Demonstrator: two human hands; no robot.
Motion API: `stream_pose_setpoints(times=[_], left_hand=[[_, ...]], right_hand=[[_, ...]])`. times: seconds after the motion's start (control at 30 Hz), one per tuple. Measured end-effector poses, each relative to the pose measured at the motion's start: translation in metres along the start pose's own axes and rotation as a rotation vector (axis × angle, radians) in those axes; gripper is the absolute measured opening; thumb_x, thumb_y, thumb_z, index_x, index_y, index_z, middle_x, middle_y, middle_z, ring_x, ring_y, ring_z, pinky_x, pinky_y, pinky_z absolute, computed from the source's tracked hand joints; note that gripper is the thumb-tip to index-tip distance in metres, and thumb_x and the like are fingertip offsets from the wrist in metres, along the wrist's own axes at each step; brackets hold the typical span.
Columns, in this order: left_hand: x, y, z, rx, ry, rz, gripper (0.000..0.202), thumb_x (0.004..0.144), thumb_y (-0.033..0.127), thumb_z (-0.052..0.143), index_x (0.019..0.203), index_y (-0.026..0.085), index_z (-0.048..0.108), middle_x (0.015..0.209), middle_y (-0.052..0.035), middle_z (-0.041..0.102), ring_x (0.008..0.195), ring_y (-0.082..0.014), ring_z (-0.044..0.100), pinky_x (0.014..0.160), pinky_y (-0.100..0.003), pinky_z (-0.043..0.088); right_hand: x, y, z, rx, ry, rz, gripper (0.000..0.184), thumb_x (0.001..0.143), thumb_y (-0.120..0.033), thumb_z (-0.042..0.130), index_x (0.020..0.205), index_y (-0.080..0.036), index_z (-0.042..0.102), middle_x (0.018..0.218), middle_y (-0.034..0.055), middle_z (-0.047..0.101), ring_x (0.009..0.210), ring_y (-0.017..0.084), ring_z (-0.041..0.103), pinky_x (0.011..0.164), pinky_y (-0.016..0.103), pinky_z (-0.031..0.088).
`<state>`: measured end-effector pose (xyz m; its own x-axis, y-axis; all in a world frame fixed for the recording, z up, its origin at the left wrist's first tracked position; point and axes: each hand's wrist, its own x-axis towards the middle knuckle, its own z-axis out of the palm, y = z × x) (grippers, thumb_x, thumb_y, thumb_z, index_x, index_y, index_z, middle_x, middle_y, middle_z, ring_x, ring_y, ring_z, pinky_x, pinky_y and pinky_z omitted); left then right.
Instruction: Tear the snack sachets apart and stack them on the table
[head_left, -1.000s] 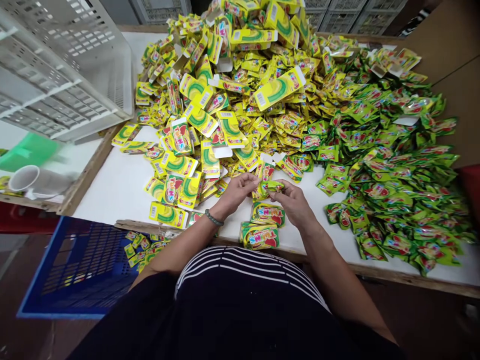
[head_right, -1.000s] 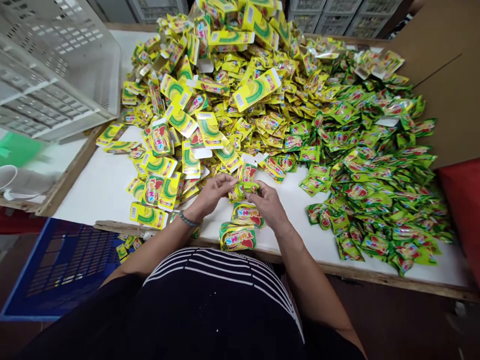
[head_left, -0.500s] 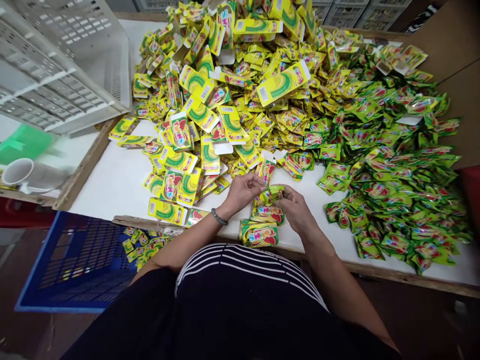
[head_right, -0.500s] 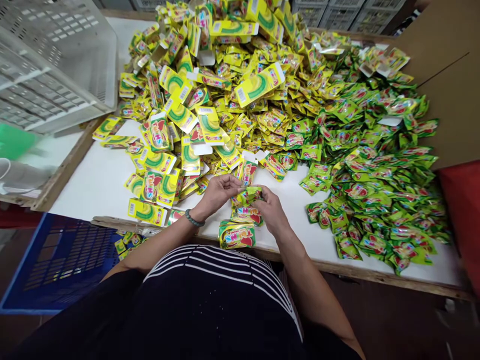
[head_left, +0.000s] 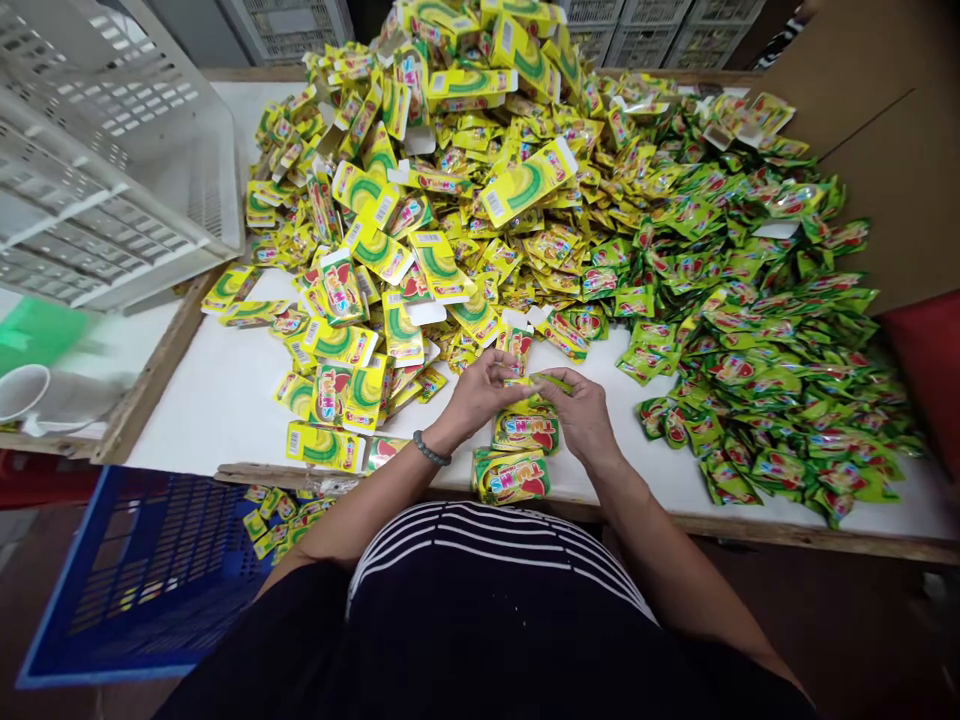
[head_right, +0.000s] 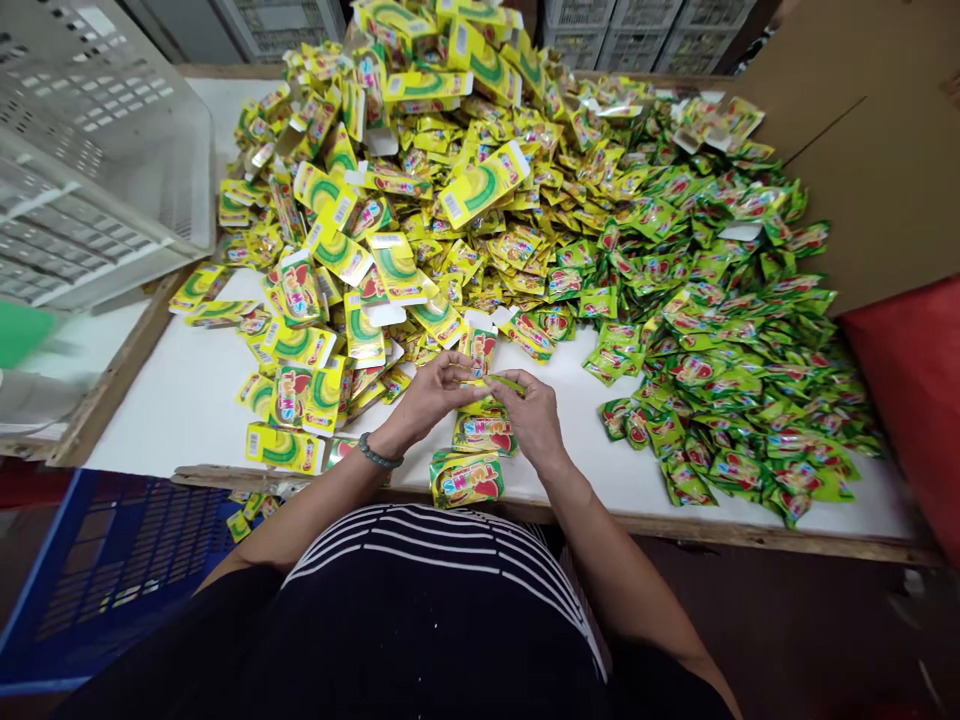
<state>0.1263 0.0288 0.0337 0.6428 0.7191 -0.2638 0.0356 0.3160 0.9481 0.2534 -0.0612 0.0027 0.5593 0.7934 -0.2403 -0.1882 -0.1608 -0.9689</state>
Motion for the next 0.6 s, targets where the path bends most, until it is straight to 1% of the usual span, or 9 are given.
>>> stream_pose_setpoints(times=[0.03,0.1,0.2,0.27,0.33,0.37,0.43,0.5,0.6], left_hand=[[0.0,-0.001,0.0,0.015,0.003,-0.001,0.056,0.052,0.028,0.089,0.095,0.015,0.055,0.079,0.0022,0.061,0.06,-0.0049,0.05,0.059,-0.02,0.041],[0.001,-0.001,0.0,0.002,0.0,0.028,0.06,0.048,0.025,0.09,0.095,0.016,0.055,0.082,0.0024,0.059,0.063,-0.0051,0.051,0.061,-0.02,0.043],[0.003,0.004,-0.002,0.043,-0.037,0.049,0.057,0.055,0.031,0.087,0.098,0.017,0.054,0.084,0.0008,0.061,0.066,-0.0076,0.056,0.066,-0.023,0.046],[0.005,0.009,-0.004,0.282,0.038,0.058,0.048,0.065,0.04,0.081,0.098,0.017,0.054,0.082,-0.0004,0.063,0.066,-0.0105,0.058,0.067,-0.025,0.046],[0.011,0.015,-0.004,0.668,0.202,0.074,0.043,0.074,0.05,0.072,0.097,0.017,0.056,0.081,-0.0037,0.065,0.072,-0.0168,0.062,0.07,-0.029,0.046],[0.014,0.017,-0.004,0.863,0.276,0.074,0.044,0.077,0.054,0.068,0.098,0.016,0.057,0.082,-0.0063,0.066,0.078,-0.0207,0.063,0.072,-0.031,0.045],[0.024,0.017,-0.002,1.147,0.339,0.046,0.049,0.08,0.056,0.064,0.102,0.013,0.058,0.087,-0.0115,0.067,0.087,-0.0272,0.064,0.075,-0.034,0.044],[0.034,0.012,-0.001,1.241,0.315,0.011,0.045,0.081,0.051,0.065,0.104,0.012,0.058,0.087,-0.012,0.068,0.087,-0.0283,0.065,0.074,-0.034,0.043],[0.044,0.0,-0.004,1.103,0.282,0.035,0.03,0.077,0.038,0.071,0.095,0.016,0.06,0.078,-0.0043,0.066,0.077,-0.0222,0.063,0.069,-0.03,0.042]], right_hand=[[-0.002,0.0,0.001,-0.013,-0.001,-0.006,0.033,0.067,-0.047,0.077,0.083,-0.02,0.067,0.072,-0.0018,0.067,0.063,0.013,0.06,0.063,0.028,0.052],[-0.006,-0.002,0.001,0.011,-0.074,0.016,0.035,0.071,-0.05,0.072,0.09,-0.021,0.066,0.074,-0.0018,0.066,0.064,0.013,0.061,0.062,0.028,0.053],[-0.009,-0.007,-0.006,0.079,-0.211,0.071,0.037,0.07,-0.049,0.073,0.095,-0.023,0.063,0.079,-0.001,0.068,0.066,0.014,0.062,0.061,0.029,0.054],[-0.005,-0.009,-0.015,0.058,-0.162,0.029,0.036,0.067,-0.046,0.076,0.092,-0.022,0.064,0.081,-0.0003,0.068,0.065,0.014,0.061,0.06,0.029,0.055],[0.006,-0.01,-0.026,-0.002,-0.031,-0.071,0.034,0.067,-0.044,0.076,0.091,-0.022,0.066,0.082,0.0002,0.068,0.063,0.013,0.06,0.06,0.028,0.054],[0.013,-0.01,-0.03,-0.038,0.031,-0.123,0.033,0.068,-0.043,0.075,0.092,-0.022,0.066,0.084,0.0006,0.068,0.063,0.013,0.059,0.06,0.029,0.054],[0.032,-0.013,-0.036,-0.114,0.098,-0.212,0.031,0.07,-0.042,0.073,0.094,-0.022,0.067,0.088,0.0016,0.068,0.066,0.013,0.06,0.064,0.031,0.054],[0.051,-0.02,-0.036,-0.202,0.119,-0.286,0.029,0.073,-0.04,0.069,0.094,-0.021,0.068,0.091,0.0024,0.068,0.067,0.014,0.06,0.067,0.032,0.053],[0.075,-0.034,-0.032,-0.368,0.119,-0.348,0.026,0.076,-0.037,0.062,0.095,-0.02,0.069,0.083,0.002,0.068,0.061,0.015,0.055,0.064,0.031,0.049]])
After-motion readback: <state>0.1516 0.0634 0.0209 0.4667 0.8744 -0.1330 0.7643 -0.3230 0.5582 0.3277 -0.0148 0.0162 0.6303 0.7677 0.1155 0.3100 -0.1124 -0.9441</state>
